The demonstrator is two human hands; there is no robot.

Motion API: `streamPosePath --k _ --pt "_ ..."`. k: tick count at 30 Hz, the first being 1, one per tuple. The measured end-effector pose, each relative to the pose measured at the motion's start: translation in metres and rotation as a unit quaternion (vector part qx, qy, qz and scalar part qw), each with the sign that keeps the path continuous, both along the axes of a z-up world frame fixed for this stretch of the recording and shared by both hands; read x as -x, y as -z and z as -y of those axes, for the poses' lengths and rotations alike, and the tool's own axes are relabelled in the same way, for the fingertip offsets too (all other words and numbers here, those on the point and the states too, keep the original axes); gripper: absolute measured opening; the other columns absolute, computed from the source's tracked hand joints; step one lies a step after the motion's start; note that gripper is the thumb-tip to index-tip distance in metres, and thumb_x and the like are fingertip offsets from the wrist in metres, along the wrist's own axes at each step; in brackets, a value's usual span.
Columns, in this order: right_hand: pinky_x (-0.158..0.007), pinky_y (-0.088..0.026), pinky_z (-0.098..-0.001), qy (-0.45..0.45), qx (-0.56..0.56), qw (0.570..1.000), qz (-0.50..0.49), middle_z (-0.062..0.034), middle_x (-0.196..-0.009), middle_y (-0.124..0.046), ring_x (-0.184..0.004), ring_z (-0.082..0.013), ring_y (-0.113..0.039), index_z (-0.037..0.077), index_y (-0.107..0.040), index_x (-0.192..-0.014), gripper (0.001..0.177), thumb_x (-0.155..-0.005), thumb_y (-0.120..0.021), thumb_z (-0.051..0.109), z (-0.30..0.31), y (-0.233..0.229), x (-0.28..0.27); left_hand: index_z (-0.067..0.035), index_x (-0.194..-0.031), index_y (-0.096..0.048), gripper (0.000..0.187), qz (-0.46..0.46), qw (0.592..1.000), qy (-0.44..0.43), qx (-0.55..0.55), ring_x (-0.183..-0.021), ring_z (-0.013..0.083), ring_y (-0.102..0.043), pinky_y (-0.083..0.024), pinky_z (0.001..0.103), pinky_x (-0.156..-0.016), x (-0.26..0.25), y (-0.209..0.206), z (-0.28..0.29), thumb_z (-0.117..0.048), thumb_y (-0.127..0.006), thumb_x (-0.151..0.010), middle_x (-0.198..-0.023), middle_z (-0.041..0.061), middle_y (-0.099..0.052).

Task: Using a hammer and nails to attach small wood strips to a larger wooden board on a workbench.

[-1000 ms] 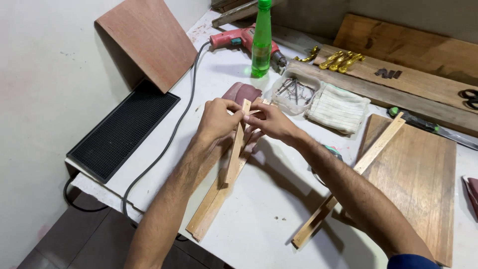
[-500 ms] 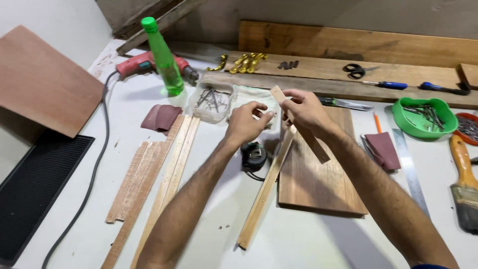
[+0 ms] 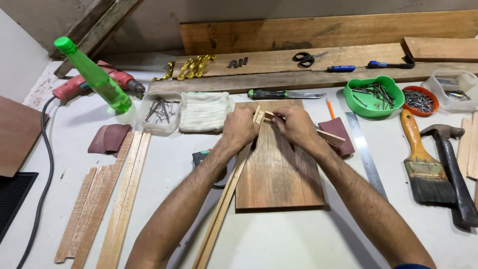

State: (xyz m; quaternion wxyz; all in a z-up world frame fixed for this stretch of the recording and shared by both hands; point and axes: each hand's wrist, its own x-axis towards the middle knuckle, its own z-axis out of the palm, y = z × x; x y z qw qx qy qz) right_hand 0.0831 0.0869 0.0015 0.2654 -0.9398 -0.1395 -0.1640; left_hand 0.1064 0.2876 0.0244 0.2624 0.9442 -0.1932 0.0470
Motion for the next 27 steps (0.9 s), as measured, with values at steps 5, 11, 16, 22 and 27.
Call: streamPosePath --k 5,11,16,22,27 --pt "-0.082 -0.056 -0.0451 -0.007 0.027 1.0 -0.002 -0.0144 -0.092 -0.072 -0.088 -0.0301 -0.068 0.008 -0.079 -0.109 0.02 -0.091 -0.073 0.013 -0.013 0.013 -0.003 -0.003 -0.11 -0.072 0.032 -0.064 0.998 0.009 -0.022 -0.089 0.0362 -0.075 -0.061 0.048 -0.082 0.01 -0.001 -0.006 -0.016 -0.073 -0.081 -0.092 0.022 -0.075" --pt "-0.08 -0.054 -0.0454 -0.003 0.051 0.999 -0.01 -0.0123 -0.084 -0.067 -0.084 -0.0281 -0.063 0.01 -0.079 -0.109 0.02 -0.092 -0.069 0.012 -0.016 0.013 -0.003 -0.01 -0.112 -0.076 0.034 -0.096 0.995 0.002 0.026 -0.083 0.0334 -0.076 -0.061 0.046 -0.082 0.008 -0.002 -0.007 -0.022 -0.075 -0.081 -0.09 0.019 -0.076" --pt "-0.078 -0.053 -0.0463 -0.007 0.043 0.999 -0.001 -0.0125 -0.082 -0.065 -0.084 -0.0291 -0.062 0.009 -0.079 -0.109 0.02 -0.092 -0.068 0.012 -0.018 0.01 -0.002 -0.01 -0.111 -0.078 0.034 -0.082 0.996 0.012 0.046 -0.079 0.0341 -0.075 -0.061 0.045 -0.081 0.0 0.007 -0.009 -0.026 -0.074 -0.082 -0.081 0.018 -0.076" --pt "-0.079 -0.053 -0.0458 -0.01 0.023 1.0 0.005 -0.013 -0.084 -0.065 -0.085 -0.0286 -0.062 0.005 -0.078 -0.107 0.018 -0.094 -0.066 0.011 -0.021 0.011 -0.001 -0.014 -0.122 -0.073 0.033 -0.177 0.984 -0.002 0.011 -0.06 0.0252 -0.069 -0.063 0.043 -0.061 -0.01 0.011 -0.008 -0.023 -0.064 -0.091 -0.068 0.011 -0.074" --pt "-0.081 -0.055 -0.0447 -0.029 0.02 0.999 -0.025 -0.0116 -0.085 -0.068 -0.084 -0.027 -0.065 0.005 -0.078 -0.106 0.019 -0.093 -0.066 0.01 -0.017 0.017 -0.015 -0.008 -0.12 -0.075 0.037 -0.145 0.989 0.014 0.015 -0.059 0.0208 -0.069 -0.061 0.041 -0.064 -0.011 0.005 -0.008 -0.021 -0.07 -0.085 -0.066 0.01 -0.072"
